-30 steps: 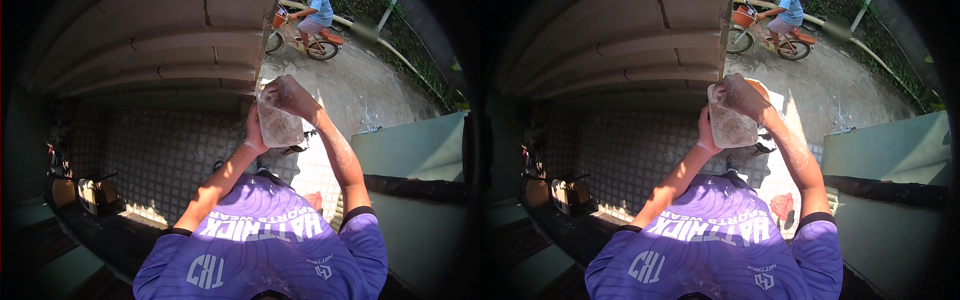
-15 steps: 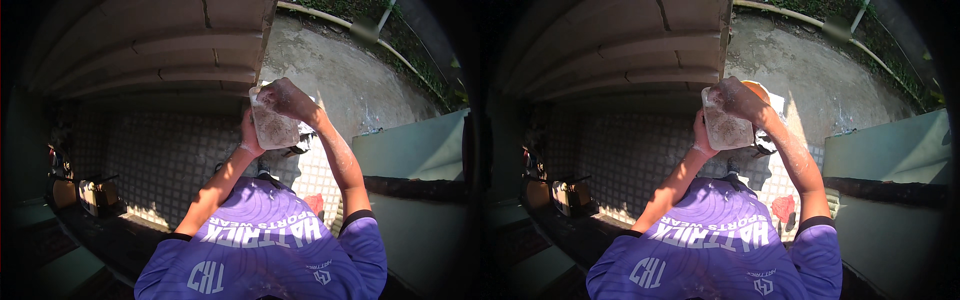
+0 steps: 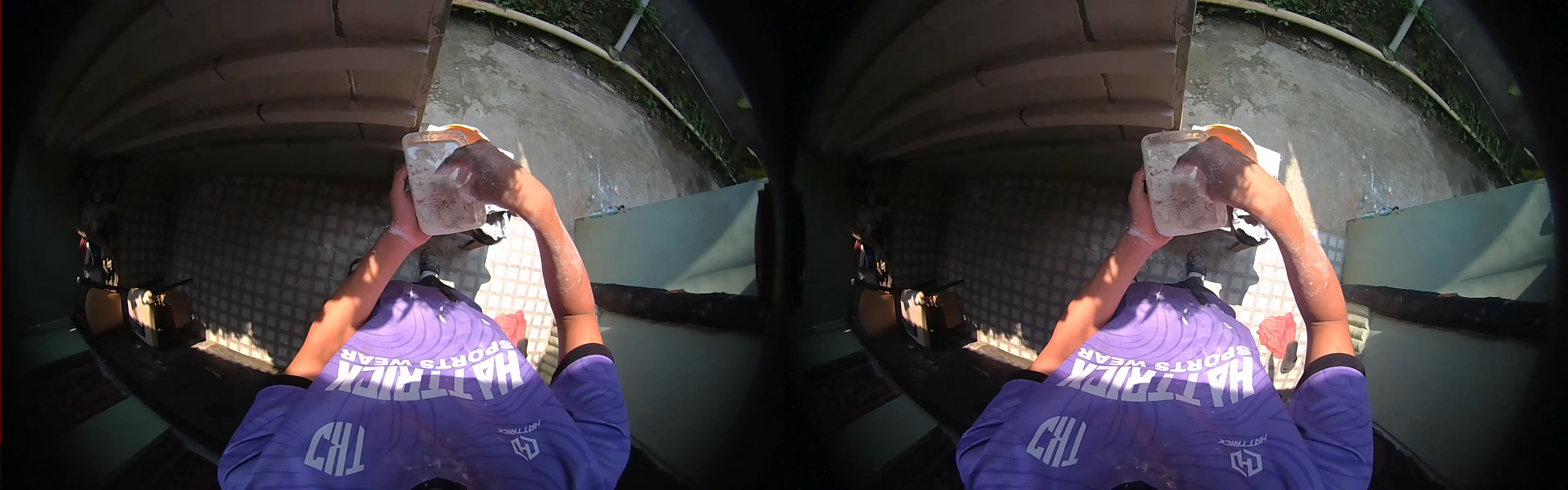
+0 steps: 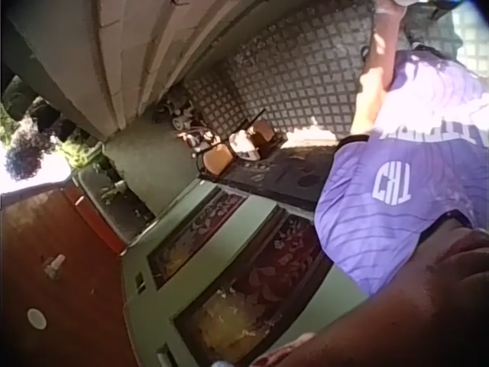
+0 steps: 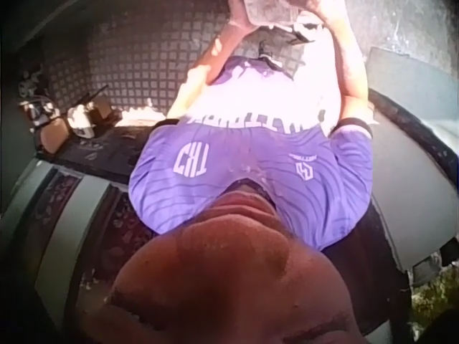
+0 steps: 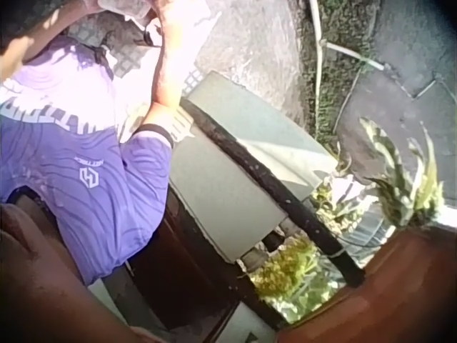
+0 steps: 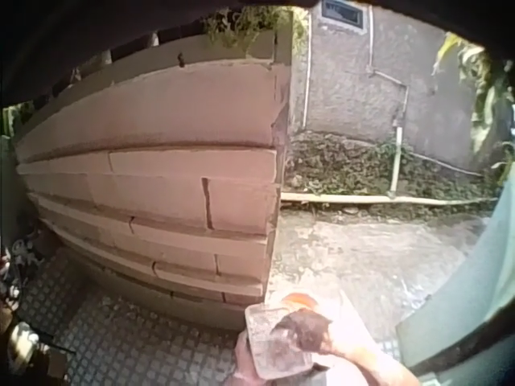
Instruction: Applying wall filler or putty to gaps in a concrete wall using a spreader.
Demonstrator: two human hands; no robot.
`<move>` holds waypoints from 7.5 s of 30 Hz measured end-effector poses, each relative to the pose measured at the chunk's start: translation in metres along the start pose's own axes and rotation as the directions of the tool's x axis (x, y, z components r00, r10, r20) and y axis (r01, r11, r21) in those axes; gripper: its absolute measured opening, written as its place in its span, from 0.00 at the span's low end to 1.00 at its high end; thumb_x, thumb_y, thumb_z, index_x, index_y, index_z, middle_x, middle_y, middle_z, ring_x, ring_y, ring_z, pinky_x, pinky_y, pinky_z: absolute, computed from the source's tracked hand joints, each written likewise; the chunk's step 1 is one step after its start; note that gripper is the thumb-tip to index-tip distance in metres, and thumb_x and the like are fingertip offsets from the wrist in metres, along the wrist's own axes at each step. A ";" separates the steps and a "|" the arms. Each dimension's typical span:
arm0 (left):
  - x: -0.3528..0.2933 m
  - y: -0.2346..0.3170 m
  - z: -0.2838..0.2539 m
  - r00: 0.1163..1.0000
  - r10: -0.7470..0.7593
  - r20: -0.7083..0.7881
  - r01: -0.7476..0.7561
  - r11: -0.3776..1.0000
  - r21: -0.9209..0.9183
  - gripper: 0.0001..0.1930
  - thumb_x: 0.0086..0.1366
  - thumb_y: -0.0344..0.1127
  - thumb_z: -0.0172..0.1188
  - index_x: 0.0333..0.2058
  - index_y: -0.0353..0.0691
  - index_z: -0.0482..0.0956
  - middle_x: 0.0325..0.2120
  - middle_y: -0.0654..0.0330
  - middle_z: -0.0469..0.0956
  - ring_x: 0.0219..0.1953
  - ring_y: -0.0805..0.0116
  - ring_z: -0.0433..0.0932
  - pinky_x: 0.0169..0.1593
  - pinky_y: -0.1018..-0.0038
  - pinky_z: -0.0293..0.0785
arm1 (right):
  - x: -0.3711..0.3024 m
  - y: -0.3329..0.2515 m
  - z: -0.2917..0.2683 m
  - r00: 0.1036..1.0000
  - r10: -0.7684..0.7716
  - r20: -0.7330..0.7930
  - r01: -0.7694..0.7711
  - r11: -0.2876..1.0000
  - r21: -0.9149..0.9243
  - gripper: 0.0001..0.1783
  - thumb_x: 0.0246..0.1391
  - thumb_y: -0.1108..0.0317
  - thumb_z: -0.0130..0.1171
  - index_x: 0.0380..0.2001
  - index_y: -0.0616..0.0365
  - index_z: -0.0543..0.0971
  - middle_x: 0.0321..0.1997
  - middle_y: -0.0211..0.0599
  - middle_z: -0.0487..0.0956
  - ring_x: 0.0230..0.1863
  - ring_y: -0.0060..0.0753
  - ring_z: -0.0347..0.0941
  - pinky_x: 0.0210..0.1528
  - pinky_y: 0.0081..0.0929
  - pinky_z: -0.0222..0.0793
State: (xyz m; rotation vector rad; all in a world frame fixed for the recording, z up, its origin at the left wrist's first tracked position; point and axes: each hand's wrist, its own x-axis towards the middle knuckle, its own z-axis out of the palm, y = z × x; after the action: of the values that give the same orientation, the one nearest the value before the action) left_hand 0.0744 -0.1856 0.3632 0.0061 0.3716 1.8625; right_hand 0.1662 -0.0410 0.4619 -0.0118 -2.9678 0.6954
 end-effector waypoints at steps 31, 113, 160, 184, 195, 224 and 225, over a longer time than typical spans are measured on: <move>-0.001 -0.009 -0.001 0.998 -0.024 -0.062 0.022 0.999 -0.031 0.32 0.64 0.61 0.40 0.57 0.45 0.71 0.52 0.57 0.75 0.53 0.56 0.75 0.57 0.57 0.72 | -0.022 0.000 0.007 0.880 0.133 -0.456 -0.084 0.988 0.128 0.16 0.50 0.74 0.62 0.44 0.57 0.82 0.43 0.45 0.82 0.41 0.46 0.80 0.45 0.33 0.76; -0.372 0.343 -0.191 0.394 0.788 -0.472 -0.795 0.550 0.256 0.36 0.62 0.64 0.46 0.61 0.44 0.66 0.52 0.50 0.75 0.48 0.42 0.77 0.48 0.40 0.75 | 0.389 -0.272 0.286 0.960 0.277 0.044 0.018 -0.216 0.976 0.20 0.54 0.74 0.61 0.52 0.58 0.73 0.45 0.33 0.78 0.44 0.27 0.77 0.47 0.27 0.76; -0.457 0.864 -0.284 0.628 0.712 -0.313 -0.764 0.641 -0.075 0.34 0.65 0.59 0.43 0.62 0.39 0.64 0.58 0.53 0.70 0.58 0.56 0.70 0.62 0.59 0.64 | 0.761 -0.648 0.408 0.966 -0.252 -0.051 0.226 0.738 0.635 0.22 0.48 0.69 0.65 0.47 0.61 0.71 0.46 0.50 0.66 0.51 0.53 0.63 0.55 0.41 0.61; -0.356 0.939 -0.278 0.609 0.712 -0.351 -0.785 0.604 -0.137 0.30 0.69 0.57 0.37 0.57 0.42 0.70 0.52 0.56 0.75 0.55 0.57 0.73 0.61 0.58 0.68 | 0.894 -0.632 0.347 0.953 -0.303 0.002 0.253 0.799 0.546 0.13 0.52 0.73 0.53 0.41 0.68 0.73 0.32 0.62 0.76 0.31 0.61 0.73 0.34 0.41 0.71; -0.330 0.978 -0.263 0.633 0.739 -0.231 -0.771 0.628 -0.107 0.33 0.67 0.59 0.37 0.62 0.42 0.65 0.57 0.53 0.71 0.58 0.54 0.70 0.63 0.55 0.64 | 0.943 -0.591 0.341 0.945 -0.240 -0.224 0.316 0.849 0.423 0.18 0.47 0.75 0.54 0.44 0.63 0.73 0.34 0.59 0.78 0.38 0.63 0.75 0.40 0.50 0.72; -0.384 1.072 -0.300 0.841 0.509 -0.181 -0.519 0.855 -0.005 0.30 0.68 0.57 0.36 0.59 0.43 0.67 0.53 0.57 0.72 0.55 0.59 0.73 0.59 0.60 0.70 | 0.944 -0.601 0.441 0.861 -0.279 -0.426 0.157 0.941 -0.299 0.30 0.52 0.65 0.56 0.60 0.56 0.67 0.54 0.56 0.70 0.49 0.54 0.68 0.54 0.43 0.66; -0.384 1.070 -0.299 0.863 0.478 -0.164 -0.489 0.872 -0.031 0.29 0.68 0.56 0.36 0.58 0.43 0.67 0.53 0.57 0.72 0.55 0.59 0.73 0.58 0.60 0.70 | 0.934 -0.614 0.436 0.928 -0.071 -0.367 0.088 0.996 0.028 0.30 0.53 0.65 0.56 0.60 0.57 0.67 0.52 0.54 0.70 0.49 0.54 0.67 0.54 0.42 0.67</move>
State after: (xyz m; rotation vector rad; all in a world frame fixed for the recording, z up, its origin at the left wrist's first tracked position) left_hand -0.8508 -0.9087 0.4239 -0.1006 0.4368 2.3858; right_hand -0.7958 -0.7575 0.4286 -0.0158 -2.5807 0.6651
